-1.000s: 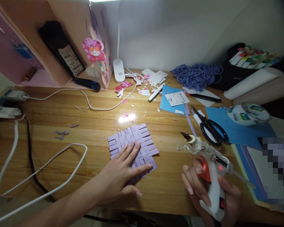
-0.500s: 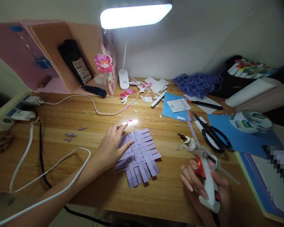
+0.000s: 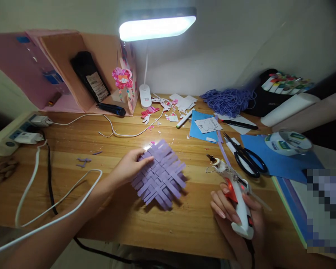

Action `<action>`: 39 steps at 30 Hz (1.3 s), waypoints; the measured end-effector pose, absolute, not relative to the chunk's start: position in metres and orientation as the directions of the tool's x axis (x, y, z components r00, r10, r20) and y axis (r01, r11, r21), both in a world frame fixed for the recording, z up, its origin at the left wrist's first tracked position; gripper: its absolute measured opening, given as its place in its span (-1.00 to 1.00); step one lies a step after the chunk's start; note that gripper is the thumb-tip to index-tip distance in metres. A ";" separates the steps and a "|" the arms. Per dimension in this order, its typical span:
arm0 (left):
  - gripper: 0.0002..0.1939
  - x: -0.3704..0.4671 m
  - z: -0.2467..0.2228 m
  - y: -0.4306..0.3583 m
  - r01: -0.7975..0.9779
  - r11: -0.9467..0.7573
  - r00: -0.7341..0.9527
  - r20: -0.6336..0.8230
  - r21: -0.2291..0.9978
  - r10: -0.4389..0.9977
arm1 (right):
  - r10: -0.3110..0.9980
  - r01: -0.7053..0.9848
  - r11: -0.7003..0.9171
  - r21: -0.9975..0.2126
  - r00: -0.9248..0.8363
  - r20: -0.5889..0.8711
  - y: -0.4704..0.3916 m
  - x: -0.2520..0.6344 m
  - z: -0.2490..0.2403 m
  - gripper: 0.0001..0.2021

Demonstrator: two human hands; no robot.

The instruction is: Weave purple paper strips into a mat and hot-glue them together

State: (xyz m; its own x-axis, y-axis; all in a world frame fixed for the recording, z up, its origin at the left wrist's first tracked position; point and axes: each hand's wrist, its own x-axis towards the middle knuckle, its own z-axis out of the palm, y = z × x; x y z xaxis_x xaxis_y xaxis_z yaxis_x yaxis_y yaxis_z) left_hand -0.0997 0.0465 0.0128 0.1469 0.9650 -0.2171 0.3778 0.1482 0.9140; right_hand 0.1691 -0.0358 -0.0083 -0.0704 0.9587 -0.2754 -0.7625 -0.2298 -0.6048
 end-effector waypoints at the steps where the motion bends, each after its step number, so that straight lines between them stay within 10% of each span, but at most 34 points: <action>1: -0.69 -0.102 0.015 0.045 0.287 0.205 0.103 -0.243 0.936 0.965 | 0.958 -0.769 -0.233 -0.596 -0.077 -0.276 -0.036 0.169 -0.008 -0.78; 14: -0.70 -0.069 0.016 -0.016 -0.448 0.501 0.037 -0.545 0.740 0.837 | 0.958 -0.713 -0.228 -0.663 -0.042 -0.284 -0.037 0.172 -0.005 -0.80; 25: -0.74 -0.066 0.006 -0.018 -0.101 0.549 0.013 -0.550 0.830 0.835 | 0.943 -0.774 -0.252 -0.581 -0.061 -0.328 -0.039 0.172 -0.001 -0.82; 34: -0.60 -0.044 0.021 -0.035 -0.450 0.364 -0.302 -0.523 0.816 0.797 | 0.959 -0.772 -0.178 -0.611 0.004 -0.284 -0.040 0.178 -0.001 -0.83; 39: -0.81 -0.027 0.017 -0.055 -0.610 0.512 -0.076 -0.688 0.605 0.722 | 0.959 -0.784 -0.184 -0.593 -0.010 -0.284 -0.039 0.178 0.003 -0.82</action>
